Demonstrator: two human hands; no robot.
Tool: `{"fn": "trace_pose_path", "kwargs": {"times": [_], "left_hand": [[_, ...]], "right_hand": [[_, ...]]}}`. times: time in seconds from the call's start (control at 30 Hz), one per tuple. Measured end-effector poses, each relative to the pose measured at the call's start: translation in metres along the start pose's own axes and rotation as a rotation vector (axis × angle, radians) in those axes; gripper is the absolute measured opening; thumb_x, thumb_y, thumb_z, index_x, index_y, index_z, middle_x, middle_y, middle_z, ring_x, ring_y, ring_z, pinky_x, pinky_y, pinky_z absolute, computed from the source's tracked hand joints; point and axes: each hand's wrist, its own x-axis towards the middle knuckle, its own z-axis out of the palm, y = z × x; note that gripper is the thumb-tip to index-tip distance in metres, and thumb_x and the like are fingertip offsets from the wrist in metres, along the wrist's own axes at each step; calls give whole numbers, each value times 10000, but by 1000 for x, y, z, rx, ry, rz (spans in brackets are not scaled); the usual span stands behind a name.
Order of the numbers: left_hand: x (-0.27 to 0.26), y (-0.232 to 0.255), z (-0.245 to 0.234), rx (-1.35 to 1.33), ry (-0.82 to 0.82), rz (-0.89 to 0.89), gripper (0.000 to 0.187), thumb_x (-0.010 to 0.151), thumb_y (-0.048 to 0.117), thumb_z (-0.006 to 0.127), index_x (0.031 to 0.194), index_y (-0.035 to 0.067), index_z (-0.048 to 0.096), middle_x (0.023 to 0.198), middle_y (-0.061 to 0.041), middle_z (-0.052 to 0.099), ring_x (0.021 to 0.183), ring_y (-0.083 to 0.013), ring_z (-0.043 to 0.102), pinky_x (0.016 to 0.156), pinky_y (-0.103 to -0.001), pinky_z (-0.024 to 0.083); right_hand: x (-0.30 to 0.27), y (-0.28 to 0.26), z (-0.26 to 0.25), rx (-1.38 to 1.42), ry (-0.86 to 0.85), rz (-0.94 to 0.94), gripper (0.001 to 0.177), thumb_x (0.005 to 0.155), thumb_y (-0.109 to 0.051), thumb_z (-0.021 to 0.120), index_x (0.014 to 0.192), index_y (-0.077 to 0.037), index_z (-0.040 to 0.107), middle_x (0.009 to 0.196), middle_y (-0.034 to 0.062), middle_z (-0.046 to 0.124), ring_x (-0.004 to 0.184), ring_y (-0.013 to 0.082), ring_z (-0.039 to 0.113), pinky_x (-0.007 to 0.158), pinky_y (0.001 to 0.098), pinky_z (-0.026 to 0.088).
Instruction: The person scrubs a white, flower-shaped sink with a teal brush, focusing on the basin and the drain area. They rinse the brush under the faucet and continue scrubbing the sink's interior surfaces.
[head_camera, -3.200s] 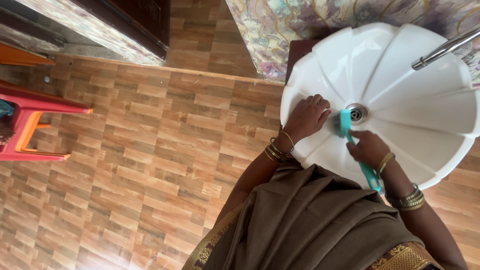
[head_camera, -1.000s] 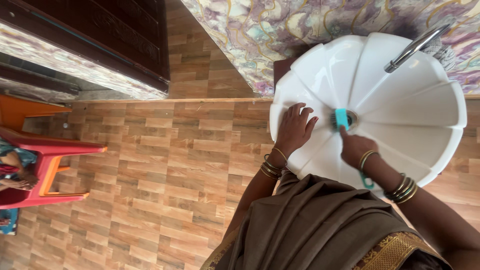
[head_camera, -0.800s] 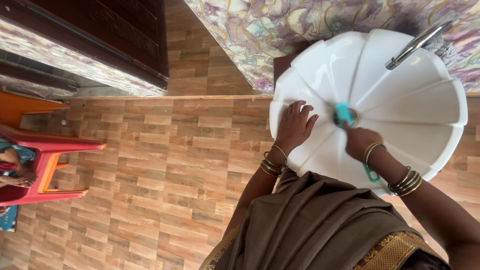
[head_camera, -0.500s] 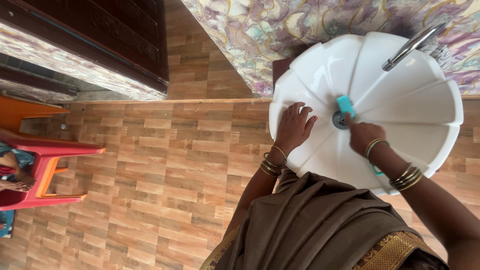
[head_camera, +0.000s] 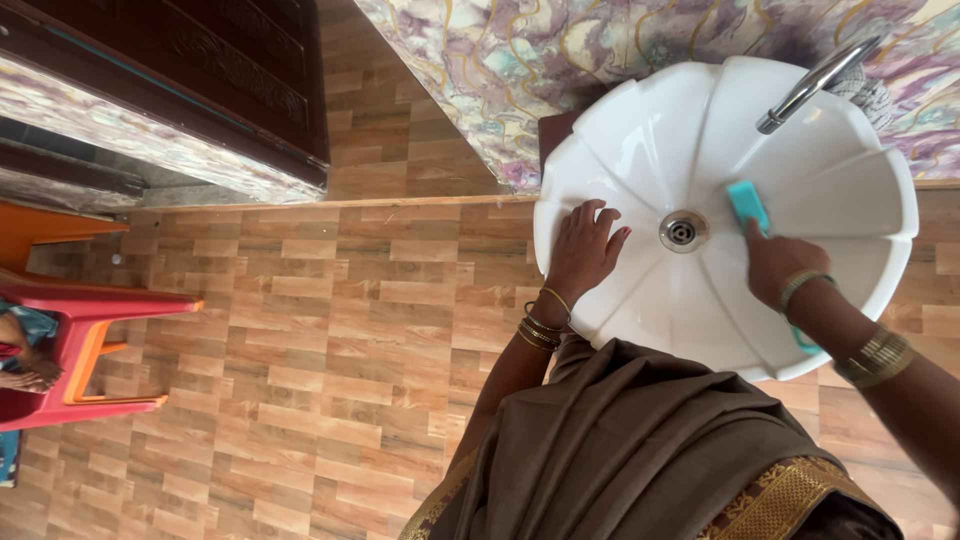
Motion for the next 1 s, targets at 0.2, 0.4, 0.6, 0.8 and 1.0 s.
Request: {"fn": "trace_pose_path", "kwargs": {"times": [0.2, 0.4, 0.6, 0.8, 1.0], "left_hand": [[2, 1, -2, 2, -16, -5, 313, 1016, 320, 593, 1164, 45, 612, 1284, -188, 564, 1189, -342, 571, 994, -468, 452], [2, 0, 0, -13, -44, -21, 316, 1023, 322, 591, 1171, 44, 612, 1292, -180, 570, 1181, -335, 577, 1001, -466, 453], [5, -1, 2, 25, -45, -12, 312, 1011, 331, 602, 1155, 55, 623, 1271, -179, 581, 1173, -341, 581, 987, -475, 450], [0, -3, 2, -1, -39, 10, 316, 1022, 320, 590, 1173, 44, 607, 1277, -183, 577, 1162, -340, 584, 992, -468, 455], [3, -2, 3, 36, -50, 10, 312, 1018, 322, 596, 1155, 43, 610, 1257, -180, 577, 1149, -335, 589, 985, -465, 452]], "right_hand": [[13, -47, 24, 63, 18, -293, 683, 954, -241, 532, 1604, -260, 325, 957, 166, 771, 888, 322, 755, 846, 468, 590], [-20, -1, 19, 87, -70, -149, 685, 902, -210, 562, 1554, -318, 385, 1050, 131, 755, 943, 314, 755, 859, 478, 590], [11, -31, 5, 128, 8, -166, 717, 950, -238, 556, 1631, -296, 340, 997, 175, 771, 922, 341, 749, 861, 479, 579], [-23, -35, 26, 210, -59, -273, 732, 903, -244, 587, 1586, -349, 344, 1039, 134, 763, 942, 319, 751, 868, 476, 590], [-19, 1, 5, 158, 30, -8, 722, 961, -219, 543, 1641, -262, 305, 1007, 179, 770, 908, 350, 754, 814, 489, 593]]}}
